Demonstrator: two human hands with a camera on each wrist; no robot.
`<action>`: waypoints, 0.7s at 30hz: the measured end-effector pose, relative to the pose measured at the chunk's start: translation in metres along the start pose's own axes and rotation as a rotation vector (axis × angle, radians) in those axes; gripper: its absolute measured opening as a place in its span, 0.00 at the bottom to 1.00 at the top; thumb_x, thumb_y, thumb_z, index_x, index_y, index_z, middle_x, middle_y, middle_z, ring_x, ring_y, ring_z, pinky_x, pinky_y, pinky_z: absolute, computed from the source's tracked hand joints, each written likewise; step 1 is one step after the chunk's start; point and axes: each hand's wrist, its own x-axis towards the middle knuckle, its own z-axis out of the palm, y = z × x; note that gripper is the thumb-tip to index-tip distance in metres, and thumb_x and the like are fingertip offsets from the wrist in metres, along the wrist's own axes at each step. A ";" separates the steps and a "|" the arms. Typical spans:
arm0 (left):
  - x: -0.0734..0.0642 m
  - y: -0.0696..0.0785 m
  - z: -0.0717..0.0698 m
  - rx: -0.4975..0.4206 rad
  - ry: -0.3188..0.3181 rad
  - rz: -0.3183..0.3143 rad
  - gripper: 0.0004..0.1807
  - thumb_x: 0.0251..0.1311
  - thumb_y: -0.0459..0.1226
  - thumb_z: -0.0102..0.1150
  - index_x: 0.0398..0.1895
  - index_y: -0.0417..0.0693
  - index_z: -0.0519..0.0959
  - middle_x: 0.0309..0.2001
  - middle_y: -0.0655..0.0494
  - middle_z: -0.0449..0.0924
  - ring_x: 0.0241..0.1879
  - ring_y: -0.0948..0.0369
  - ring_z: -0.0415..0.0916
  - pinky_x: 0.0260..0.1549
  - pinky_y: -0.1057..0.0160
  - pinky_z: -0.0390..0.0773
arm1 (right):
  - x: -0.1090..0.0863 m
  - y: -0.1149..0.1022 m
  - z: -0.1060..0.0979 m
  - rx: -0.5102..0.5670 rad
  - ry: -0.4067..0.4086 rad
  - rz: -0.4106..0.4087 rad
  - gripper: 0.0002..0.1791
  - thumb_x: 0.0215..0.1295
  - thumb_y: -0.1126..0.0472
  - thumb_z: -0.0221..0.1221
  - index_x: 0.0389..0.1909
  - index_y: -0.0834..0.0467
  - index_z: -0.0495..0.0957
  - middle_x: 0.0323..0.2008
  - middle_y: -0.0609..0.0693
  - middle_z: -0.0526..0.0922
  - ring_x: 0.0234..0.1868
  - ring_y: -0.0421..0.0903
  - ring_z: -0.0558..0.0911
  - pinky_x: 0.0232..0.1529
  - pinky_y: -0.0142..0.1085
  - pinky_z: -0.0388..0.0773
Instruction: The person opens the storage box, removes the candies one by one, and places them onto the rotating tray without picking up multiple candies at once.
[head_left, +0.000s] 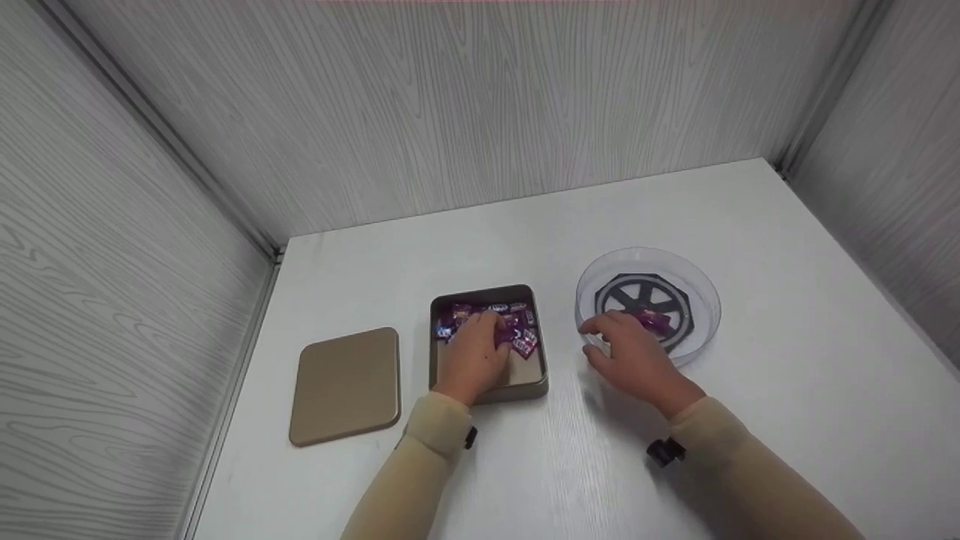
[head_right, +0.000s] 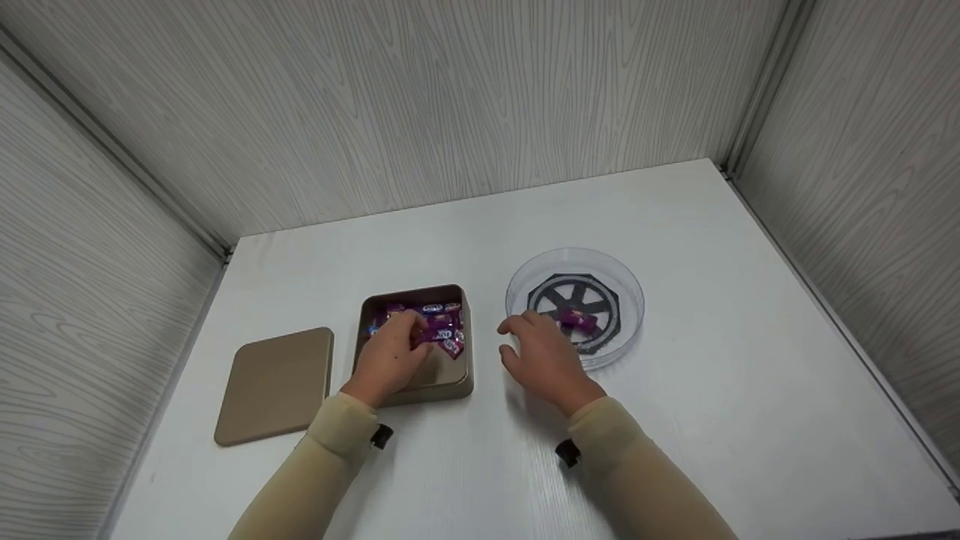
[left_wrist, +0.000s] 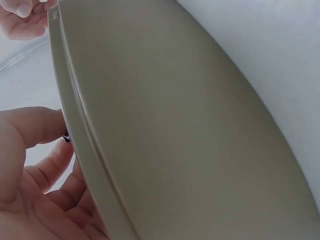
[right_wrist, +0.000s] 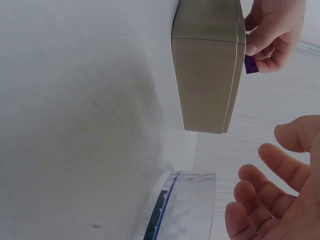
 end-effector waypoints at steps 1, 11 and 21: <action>0.000 0.000 0.000 0.001 0.002 0.002 0.14 0.66 0.41 0.63 0.53 0.53 0.77 0.50 0.56 0.78 0.52 0.57 0.76 0.54 0.54 0.76 | 0.000 0.000 0.000 0.002 0.001 -0.004 0.14 0.67 0.58 0.62 0.52 0.55 0.82 0.49 0.50 0.81 0.49 0.52 0.80 0.51 0.50 0.78; -0.002 0.001 0.000 -0.037 0.008 -0.002 0.15 0.65 0.41 0.63 0.54 0.53 0.77 0.49 0.57 0.78 0.49 0.58 0.77 0.51 0.55 0.77 | -0.002 -0.003 0.000 -0.001 0.014 -0.034 0.14 0.67 0.58 0.62 0.52 0.56 0.82 0.50 0.51 0.81 0.46 0.51 0.81 0.48 0.48 0.79; -0.005 0.007 -0.003 -0.098 0.013 0.006 0.14 0.64 0.41 0.63 0.52 0.54 0.77 0.46 0.59 0.77 0.46 0.60 0.76 0.49 0.57 0.77 | -0.001 -0.010 0.001 0.039 0.007 -0.048 0.15 0.67 0.58 0.62 0.53 0.55 0.81 0.50 0.49 0.80 0.47 0.50 0.80 0.48 0.47 0.78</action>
